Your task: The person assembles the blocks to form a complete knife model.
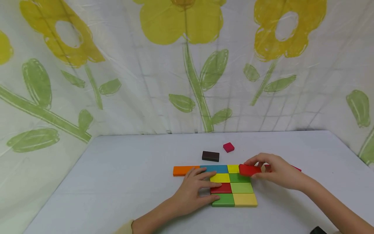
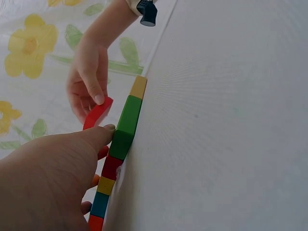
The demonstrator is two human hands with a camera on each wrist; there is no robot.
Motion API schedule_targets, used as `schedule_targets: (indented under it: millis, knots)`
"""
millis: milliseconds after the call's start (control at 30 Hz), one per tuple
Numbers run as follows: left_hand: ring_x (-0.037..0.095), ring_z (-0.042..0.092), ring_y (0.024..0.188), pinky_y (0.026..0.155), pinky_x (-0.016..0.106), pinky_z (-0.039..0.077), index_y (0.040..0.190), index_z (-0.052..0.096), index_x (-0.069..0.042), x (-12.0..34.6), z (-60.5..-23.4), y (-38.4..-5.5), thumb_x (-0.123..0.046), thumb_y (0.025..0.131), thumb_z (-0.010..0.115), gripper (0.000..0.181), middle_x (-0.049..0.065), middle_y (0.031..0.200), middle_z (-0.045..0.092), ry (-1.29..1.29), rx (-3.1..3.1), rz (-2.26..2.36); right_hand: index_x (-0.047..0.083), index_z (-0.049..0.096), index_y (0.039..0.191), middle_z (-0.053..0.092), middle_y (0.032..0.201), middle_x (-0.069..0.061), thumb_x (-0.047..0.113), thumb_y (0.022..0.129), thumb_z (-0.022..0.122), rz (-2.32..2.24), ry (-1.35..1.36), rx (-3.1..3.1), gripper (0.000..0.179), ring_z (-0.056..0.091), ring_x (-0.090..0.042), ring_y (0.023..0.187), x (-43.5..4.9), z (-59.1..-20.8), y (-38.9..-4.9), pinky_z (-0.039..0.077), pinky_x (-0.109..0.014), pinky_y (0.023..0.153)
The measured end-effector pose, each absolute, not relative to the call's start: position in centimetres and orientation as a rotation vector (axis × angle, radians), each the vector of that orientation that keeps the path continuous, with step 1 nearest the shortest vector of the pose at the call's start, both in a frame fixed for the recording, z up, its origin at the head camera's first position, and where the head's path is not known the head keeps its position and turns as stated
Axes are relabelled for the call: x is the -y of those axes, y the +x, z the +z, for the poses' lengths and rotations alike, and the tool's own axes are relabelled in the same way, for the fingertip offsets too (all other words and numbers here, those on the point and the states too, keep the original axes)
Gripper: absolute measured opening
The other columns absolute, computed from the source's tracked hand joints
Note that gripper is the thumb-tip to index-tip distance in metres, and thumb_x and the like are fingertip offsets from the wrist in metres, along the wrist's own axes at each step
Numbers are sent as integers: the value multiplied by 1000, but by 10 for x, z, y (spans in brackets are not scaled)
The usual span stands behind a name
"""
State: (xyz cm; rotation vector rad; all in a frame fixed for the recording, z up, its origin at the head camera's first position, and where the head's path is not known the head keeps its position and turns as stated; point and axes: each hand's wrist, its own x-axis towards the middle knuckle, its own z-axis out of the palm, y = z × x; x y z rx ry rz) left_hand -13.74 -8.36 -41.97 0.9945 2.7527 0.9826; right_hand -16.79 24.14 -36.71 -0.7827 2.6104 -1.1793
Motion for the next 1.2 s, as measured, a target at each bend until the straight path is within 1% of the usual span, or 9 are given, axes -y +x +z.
schedule_targets:
  millis: [100,200,400,500,833,1100,1200]
  knots:
    - [27,40,151,124,66,22,131,77,-29,84,-419,-137,-42,97,76,36,-5,154,58,989,-2750,979,9,72,126,70,118,-5,13,92,81,-1161,-767,-2615,35,59,-17,98,-245,-368,-166,55,-24,69]
    - [27,39,151,124,66,22,131,77,-29,84,-419,-137,-42,98,76,36,-6,154,58,985,-2745,981,10,71,126,69,116,-4,12,92,81,-1134,-761,-2636,36,60,-17,97,-250,-370,-164,56,-24,71]
    - [28,41,150,124,68,22,131,77,-28,83,-419,-137,-42,98,75,36,-5,154,59,997,-2743,992,9,71,127,70,117,-3,10,92,81,-1105,-762,-2675,36,60,-9,96,-259,-373,-161,56,-24,75]
    - [28,41,150,123,68,23,131,77,-28,83,-418,-137,-43,98,75,36,-4,153,59,1002,-2743,1000,8,72,127,70,116,-2,9,92,81,-1091,-757,-2692,37,58,-6,95,-262,-375,-160,56,-23,75]
    - [29,41,150,123,69,24,130,78,-27,84,-418,-136,-43,98,75,36,-4,153,59,1002,-2743,1001,7,73,126,70,115,-2,12,90,84,-1067,-734,-2707,38,57,-4,95,-269,-382,-162,56,-23,76]
    - [26,40,150,123,62,27,131,77,-29,84,-420,-138,-43,98,76,36,-6,154,58,988,-2746,986,8,74,122,71,111,0,13,88,85,-1037,-725,-2729,36,57,-4,92,-273,-385,-165,55,-22,75]
    - [26,40,151,123,63,26,131,77,-29,84,-420,-138,-43,98,76,37,-6,154,58,985,-2741,986,8,75,121,70,109,2,14,87,86,-1034,-731,-2733,35,56,-4,91,-274,-386,-165,53,-22,74]
